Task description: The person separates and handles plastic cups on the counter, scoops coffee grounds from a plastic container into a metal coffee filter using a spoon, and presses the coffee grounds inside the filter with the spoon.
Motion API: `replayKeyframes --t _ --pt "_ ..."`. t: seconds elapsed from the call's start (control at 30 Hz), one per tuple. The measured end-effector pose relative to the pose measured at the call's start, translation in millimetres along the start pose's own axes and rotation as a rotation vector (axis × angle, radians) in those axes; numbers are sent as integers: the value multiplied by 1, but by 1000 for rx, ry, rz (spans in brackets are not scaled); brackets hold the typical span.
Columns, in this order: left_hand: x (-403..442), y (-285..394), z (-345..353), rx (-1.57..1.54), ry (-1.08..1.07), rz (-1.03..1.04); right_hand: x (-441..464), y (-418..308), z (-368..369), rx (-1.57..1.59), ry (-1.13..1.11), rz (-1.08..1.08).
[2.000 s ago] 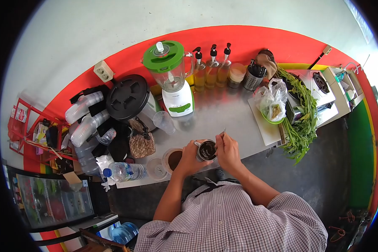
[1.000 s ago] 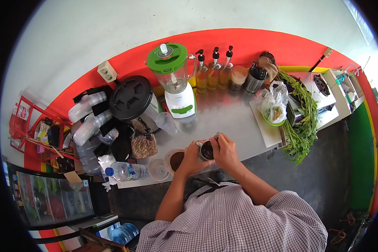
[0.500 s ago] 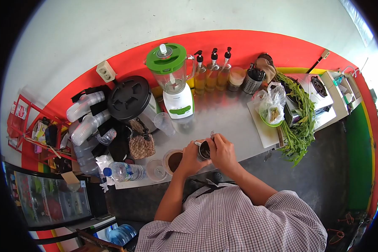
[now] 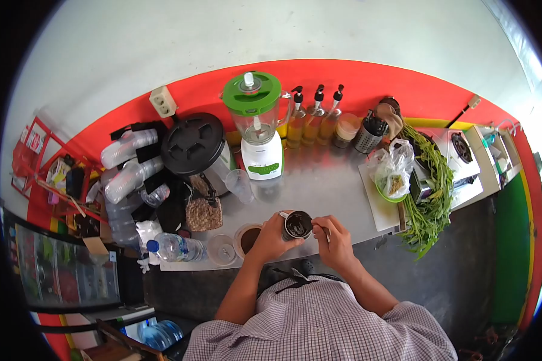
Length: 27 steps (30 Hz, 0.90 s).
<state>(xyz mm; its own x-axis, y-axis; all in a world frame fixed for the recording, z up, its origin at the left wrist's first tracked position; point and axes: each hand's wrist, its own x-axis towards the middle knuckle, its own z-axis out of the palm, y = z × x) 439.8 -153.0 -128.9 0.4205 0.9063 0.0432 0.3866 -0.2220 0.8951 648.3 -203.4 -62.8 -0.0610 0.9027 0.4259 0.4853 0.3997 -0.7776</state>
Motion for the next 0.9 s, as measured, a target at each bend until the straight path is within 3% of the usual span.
replayKeyframes --t 0.1,0.17,0.23,0.4,0.57,0.9 --pt "4 -3 -7 -33 -12 -58 -6 -9 -10 12 23 22" --pt "7 -4 -11 -24 -20 -89 -8 -10 -15 -139 25 -44" --pt "11 6 -17 107 -90 -146 -10 -6 -15 -142 23 -67" --pt "23 0 -19 10 -173 -130 -7 -3 -10 -228 29 -170" --pt "32 1 -19 -75 -258 -49 -11 -2 2 -431 -132 -233" --pt "46 -14 -41 -106 -416 -124 -13 -5 -1 -315 -257 -359"
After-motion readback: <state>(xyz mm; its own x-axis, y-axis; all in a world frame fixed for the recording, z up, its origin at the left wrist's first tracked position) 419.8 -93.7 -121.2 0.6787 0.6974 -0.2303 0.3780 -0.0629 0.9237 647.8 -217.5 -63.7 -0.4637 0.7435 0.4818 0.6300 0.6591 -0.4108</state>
